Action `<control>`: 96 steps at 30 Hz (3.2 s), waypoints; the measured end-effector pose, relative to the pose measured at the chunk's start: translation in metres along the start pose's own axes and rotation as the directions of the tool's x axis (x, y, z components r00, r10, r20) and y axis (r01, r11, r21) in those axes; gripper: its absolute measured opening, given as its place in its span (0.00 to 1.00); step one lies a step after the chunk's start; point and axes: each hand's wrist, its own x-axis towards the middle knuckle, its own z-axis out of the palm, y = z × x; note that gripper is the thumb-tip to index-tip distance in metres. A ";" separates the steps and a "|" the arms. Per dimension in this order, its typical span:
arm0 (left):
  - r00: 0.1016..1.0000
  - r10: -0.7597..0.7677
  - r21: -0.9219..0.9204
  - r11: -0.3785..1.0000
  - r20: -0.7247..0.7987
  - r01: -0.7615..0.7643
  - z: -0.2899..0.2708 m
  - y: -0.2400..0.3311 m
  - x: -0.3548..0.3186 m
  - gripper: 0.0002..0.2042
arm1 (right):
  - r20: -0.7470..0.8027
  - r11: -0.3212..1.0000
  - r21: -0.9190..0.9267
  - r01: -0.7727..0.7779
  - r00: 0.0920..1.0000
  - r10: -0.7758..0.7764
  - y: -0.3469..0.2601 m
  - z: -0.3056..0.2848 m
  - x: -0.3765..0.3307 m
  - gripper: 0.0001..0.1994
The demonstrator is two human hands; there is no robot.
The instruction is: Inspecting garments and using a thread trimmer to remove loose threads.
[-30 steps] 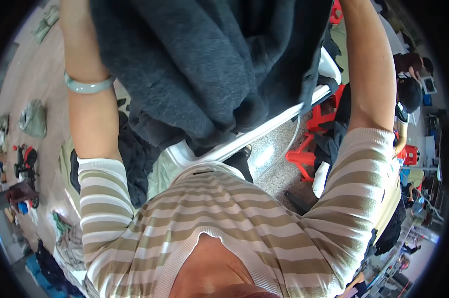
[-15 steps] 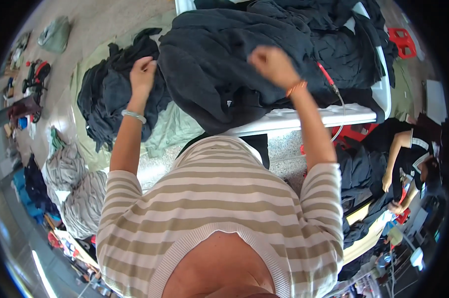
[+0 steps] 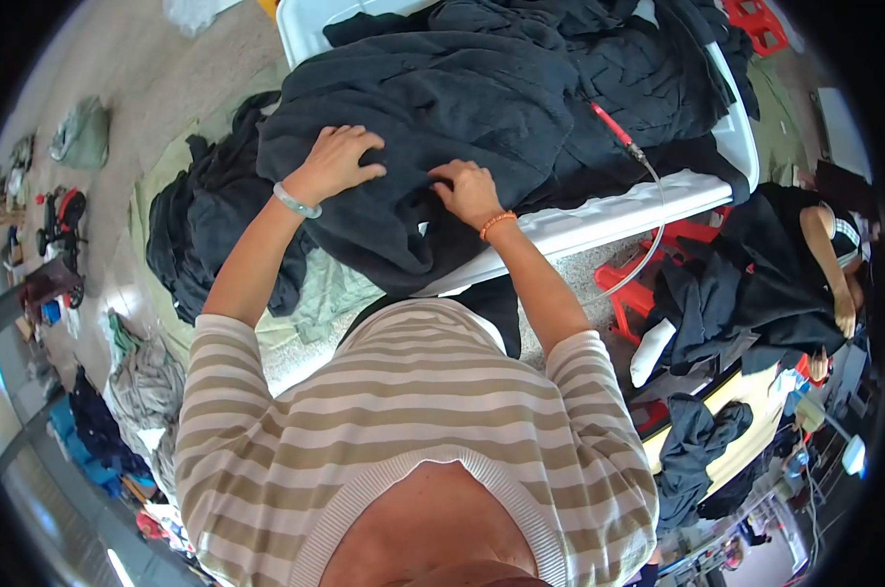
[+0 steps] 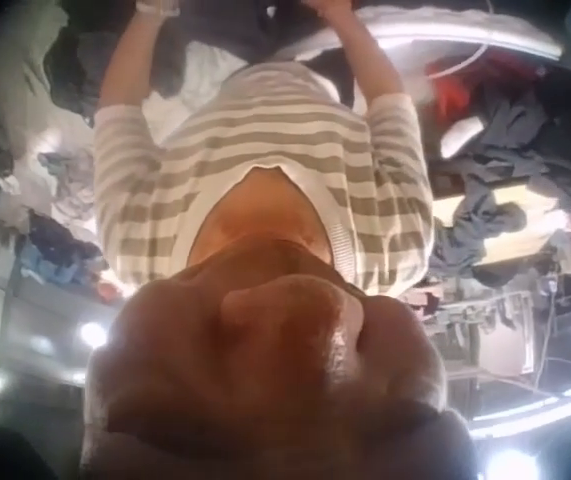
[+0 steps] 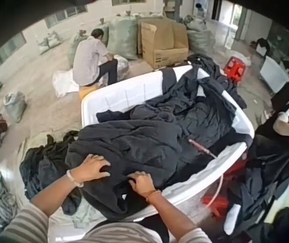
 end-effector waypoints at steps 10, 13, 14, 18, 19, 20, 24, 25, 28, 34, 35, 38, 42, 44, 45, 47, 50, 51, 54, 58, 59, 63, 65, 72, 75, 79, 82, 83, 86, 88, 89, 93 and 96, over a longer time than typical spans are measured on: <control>0.929 0.309 -0.139 0.930 -0.201 -0.340 -0.040 0.012 -0.022 0.09 | -0.200 0.937 0.239 0.255 0.957 -0.210 -0.065 -0.045 -0.011 0.12; 0.978 0.167 -0.556 0.805 -0.123 -0.207 -0.092 0.050 -0.029 0.05 | -0.170 0.915 0.318 0.249 0.964 -0.204 -0.088 -0.067 -0.004 0.12; 0.956 0.220 -0.548 0.784 -0.194 -0.292 -0.110 0.057 -0.032 0.05 | -0.147 0.886 0.397 0.240 0.969 -0.197 -0.088 -0.070 -0.006 0.12; 0.918 0.188 -0.553 0.749 -0.349 -0.364 -0.150 0.059 -0.044 0.05 | 0.104 0.710 0.703 -0.024 0.992 -0.069 -0.079 -0.109 -0.019 0.09; 0.943 0.096 -0.624 0.727 -0.318 -0.285 -0.150 0.051 -0.042 0.04 | 0.082 0.761 0.649 -0.003 0.994 -0.066 -0.065 -0.116 -0.024 0.09; 0.952 0.030 -0.641 0.733 -0.304 -0.228 -0.147 0.038 -0.036 0.04 | 0.092 0.797 0.603 -0.039 0.996 -0.021 -0.050 -0.124 -0.030 0.09; 0.944 -0.130 -0.637 0.765 -0.302 -0.098 -0.104 -0.020 0.015 0.05 | 0.019 0.891 0.410 -0.193 0.979 0.203 0.015 -0.141 -0.055 0.10; 0.925 -0.159 -0.584 0.808 -0.346 -0.080 -0.089 -0.033 0.028 0.06 | 0.061 0.864 0.398 -0.308 0.949 0.310 0.025 -0.146 -0.056 0.10; 0.884 -0.236 -0.511 0.860 -0.403 -0.003 -0.060 -0.055 0.070 0.08 | 0.009 0.828 0.373 -0.418 0.894 0.447 0.057 -0.160 -0.042 0.10; 0.905 -0.322 -0.225 0.938 -0.277 0.265 -0.021 -0.069 0.129 0.12 | -0.170 0.802 0.517 -0.299 0.883 0.438 0.129 -0.145 0.023 0.09; 0.915 -0.253 -0.086 0.967 -0.315 0.238 -0.009 -0.076 0.132 0.12 | -0.205 0.777 0.566 -0.275 0.866 0.456 0.137 -0.140 0.040 0.10; 0.941 -0.287 0.103 0.946 -0.178 0.308 0.009 -0.080 0.140 0.18 | -0.265 0.747 0.603 -0.279 0.814 0.518 0.181 -0.107 0.086 0.11; 0.939 -0.342 0.285 0.896 -0.043 0.340 0.021 -0.076 0.146 0.20 | -0.314 0.845 0.327 -0.424 0.794 0.520 0.230 -0.067 0.124 0.21; 0.920 -0.391 0.309 0.873 -0.023 0.378 0.021 -0.075 0.149 0.18 | -0.154 0.734 0.360 -0.576 0.739 0.656 0.243 -0.054 0.137 0.22; 0.915 -0.403 0.310 0.867 -0.023 0.390 0.021 -0.079 0.149 0.18 | 0.065 0.593 0.534 -0.603 0.728 0.682 0.253 -0.055 0.138 0.21; 0.929 -0.363 0.265 0.891 -0.076 0.370 0.023 -0.086 0.148 0.14 | 0.173 0.559 0.504 -0.658 0.711 0.682 0.262 -0.059 0.132 0.28; 0.917 -0.338 0.135 0.919 -0.213 0.371 0.014 -0.097 0.139 0.12 | 0.315 0.477 0.474 -0.740 0.648 0.693 0.249 -0.063 0.124 0.35; 0.908 -0.328 0.060 0.933 -0.261 0.355 0.010 -0.102 0.133 0.12 | 0.285 0.491 0.535 -0.688 0.694 0.661 0.239 -0.064 0.123 0.35; 0.906 -0.367 -0.122 0.929 -0.209 0.348 -0.006 -0.101 0.128 0.12 | 0.096 0.671 0.555 -0.491 0.839 0.535 0.245 -0.064 0.122 0.33; 0.869 -0.426 -0.216 0.900 -0.251 0.378 -0.022 -0.095 0.112 0.12 | 0.137 0.905 0.217 -0.365 0.930 0.342 0.238 -0.067 0.135 0.31; 0.868 -0.426 -0.208 0.901 -0.255 0.381 -0.029 -0.091 0.105 0.12 | 0.136 0.905 0.226 -0.359 0.932 0.336 0.232 -0.069 0.136 0.31; 0.859 -0.492 -0.425 0.814 -0.143 0.396 -0.052 -0.082 0.067 0.11 | 0.161 0.926 0.142 -0.350 0.931 0.328 0.203 -0.086 0.121 0.24; 0.845 -0.530 -0.535 0.736 -0.071 0.416 -0.068 -0.071 0.033 0.10 | 0.164 0.924 0.275 -0.265 0.960 0.226 0.170 -0.115 0.103 0.18; 0.896 -0.437 -0.517 0.787 -0.082 0.336 -0.020 -0.024 -0.044 0.13 | 0.181 0.925 0.159 -0.345 0.931 0.317 0.173 -0.120 0.005 0.14; 0.883 -0.413 -0.368 0.875 -0.225 0.316 0.011 -0.018 -0.034 0.17 | -0.036 0.935 -0.290 -0.206 0.978 0.205 0.144 -0.086 -0.001 0.17; 0.829 -0.433 -0.331 0.887 -0.355 0.322 -0.007 0.011 -0.030 0.21 | -0.058 0.963 0.264 -0.051 0.996 0.068 0.050 -0.068 0.015 0.11; 0.821 -0.341 -0.282 0.932 -0.459 0.229 -0.014 0.022 -0.030 0.20 | 0.079 0.863 0.504 -0.036 0.997 -0.005 -0.016 -0.044 0.029 0.10; 0.825 -0.304 -0.280 0.942 -0.476 0.185 -0.015 0.025 -0.031 0.19 | 0.127 0.824 0.561 -0.074 0.992 0.002 -0.035 -0.037 0.033 0.10; 0.851 -0.254 -0.319 0.942 -0.460 0.109 -0.015 0.023 -0.032 0.18 | 0.104 0.818 0.574 0.029 0.989 -0.109 -0.055 -0.020 0.039 0.11; 0.869 -0.248 -0.361 0.928 -0.428 0.087 -0.014 0.020 -0.035 0.18 | 0.152 0.836 0.548 0.013 0.982 -0.115 -0.053 -0.017 0.038 0.10; 0.908 -0.265 -0.430 0.896 -0.324 0.108 -0.015 0.022 -0.037 0.17 | 0.204 0.853 0.522 -0.002 0.971 -0.122 -0.051 -0.017 0.038 0.10; 0.976 -0.189 -0.350 0.926 -0.108 0.140 -0.020 0.023 -0.039 0.17 | 0.242 0.739 0.659 -0.142 0.970 -0.030 -0.043 -0.020 0.036 0.09; 0.987 -0.159 -0.328 0.933 -0.006 0.149 -0.022 0.023 -0.035 0.16 | 0.410 0.541 0.763 -0.354 0.912 0.018 -0.040 -0.025 0.038 0.09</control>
